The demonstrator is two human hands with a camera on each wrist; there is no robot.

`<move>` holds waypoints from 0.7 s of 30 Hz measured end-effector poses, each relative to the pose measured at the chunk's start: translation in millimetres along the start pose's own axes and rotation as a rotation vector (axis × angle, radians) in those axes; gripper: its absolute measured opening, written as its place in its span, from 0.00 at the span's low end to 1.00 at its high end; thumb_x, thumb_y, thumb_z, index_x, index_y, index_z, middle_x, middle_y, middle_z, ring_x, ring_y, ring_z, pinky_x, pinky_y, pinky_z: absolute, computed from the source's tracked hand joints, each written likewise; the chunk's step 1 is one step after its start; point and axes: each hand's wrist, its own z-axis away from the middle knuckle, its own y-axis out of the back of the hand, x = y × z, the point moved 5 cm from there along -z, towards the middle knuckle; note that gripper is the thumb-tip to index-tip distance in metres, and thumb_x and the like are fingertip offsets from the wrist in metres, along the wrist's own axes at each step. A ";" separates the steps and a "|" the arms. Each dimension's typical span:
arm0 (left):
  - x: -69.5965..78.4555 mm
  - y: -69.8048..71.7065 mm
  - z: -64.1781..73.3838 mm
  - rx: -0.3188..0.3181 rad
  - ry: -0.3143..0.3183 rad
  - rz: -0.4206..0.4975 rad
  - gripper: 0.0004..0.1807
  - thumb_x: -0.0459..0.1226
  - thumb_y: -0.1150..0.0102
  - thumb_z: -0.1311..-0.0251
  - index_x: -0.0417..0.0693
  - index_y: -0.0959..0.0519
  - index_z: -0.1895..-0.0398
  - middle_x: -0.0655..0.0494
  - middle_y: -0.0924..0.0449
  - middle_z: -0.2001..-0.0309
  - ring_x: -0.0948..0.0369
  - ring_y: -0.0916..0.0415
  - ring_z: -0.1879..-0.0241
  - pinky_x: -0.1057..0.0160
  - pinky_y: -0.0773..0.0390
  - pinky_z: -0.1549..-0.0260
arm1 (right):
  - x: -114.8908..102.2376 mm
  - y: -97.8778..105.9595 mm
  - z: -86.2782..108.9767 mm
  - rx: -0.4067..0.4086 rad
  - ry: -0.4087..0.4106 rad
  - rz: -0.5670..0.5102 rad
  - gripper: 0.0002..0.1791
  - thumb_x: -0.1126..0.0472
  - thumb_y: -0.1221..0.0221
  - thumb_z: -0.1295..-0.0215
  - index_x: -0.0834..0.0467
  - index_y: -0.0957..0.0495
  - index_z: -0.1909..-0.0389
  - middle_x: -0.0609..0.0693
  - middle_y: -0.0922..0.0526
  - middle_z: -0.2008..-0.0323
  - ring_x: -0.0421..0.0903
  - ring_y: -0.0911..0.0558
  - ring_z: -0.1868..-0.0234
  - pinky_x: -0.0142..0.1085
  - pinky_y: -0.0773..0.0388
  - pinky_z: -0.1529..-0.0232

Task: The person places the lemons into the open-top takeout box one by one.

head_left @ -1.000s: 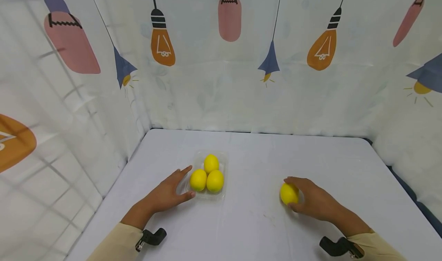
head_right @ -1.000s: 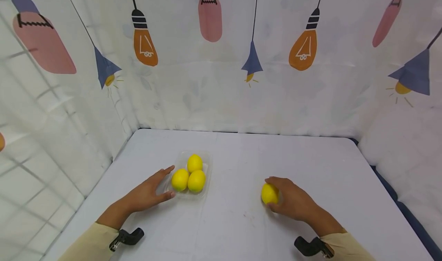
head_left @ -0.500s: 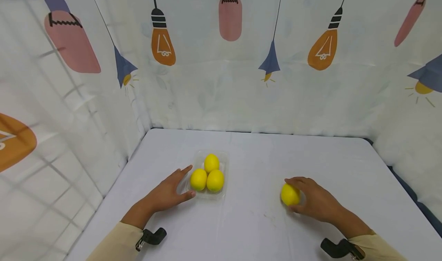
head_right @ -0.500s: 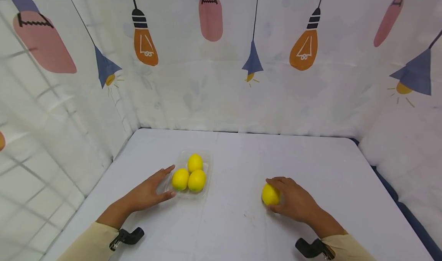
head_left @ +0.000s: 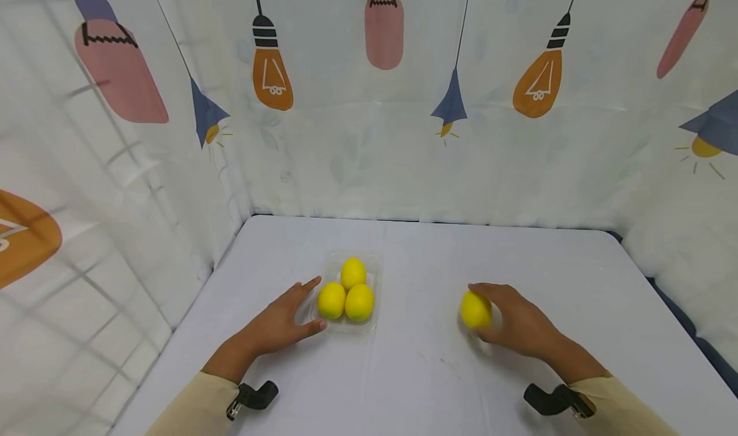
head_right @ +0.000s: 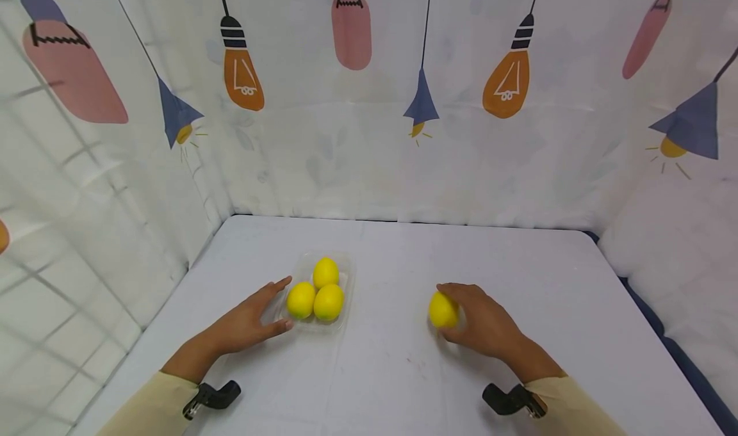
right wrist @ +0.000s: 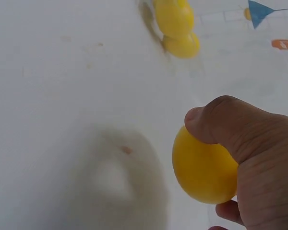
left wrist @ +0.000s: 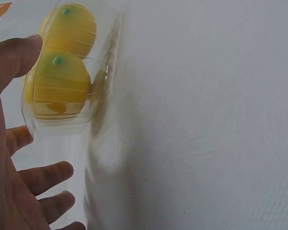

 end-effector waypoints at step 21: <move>-0.6 -0.2 -0.6 0.001 0.003 0.001 0.52 0.67 0.37 0.41 0.65 0.47 0.17 0.41 0.47 0.21 0.38 0.51 0.23 0.27 0.43 0.34 | -28.4 0.2 -52.3 0.042 0.071 -0.126 0.43 0.54 0.23 0.45 0.55 0.29 0.28 0.51 0.27 0.31 0.52 0.24 0.39 0.47 0.19 0.46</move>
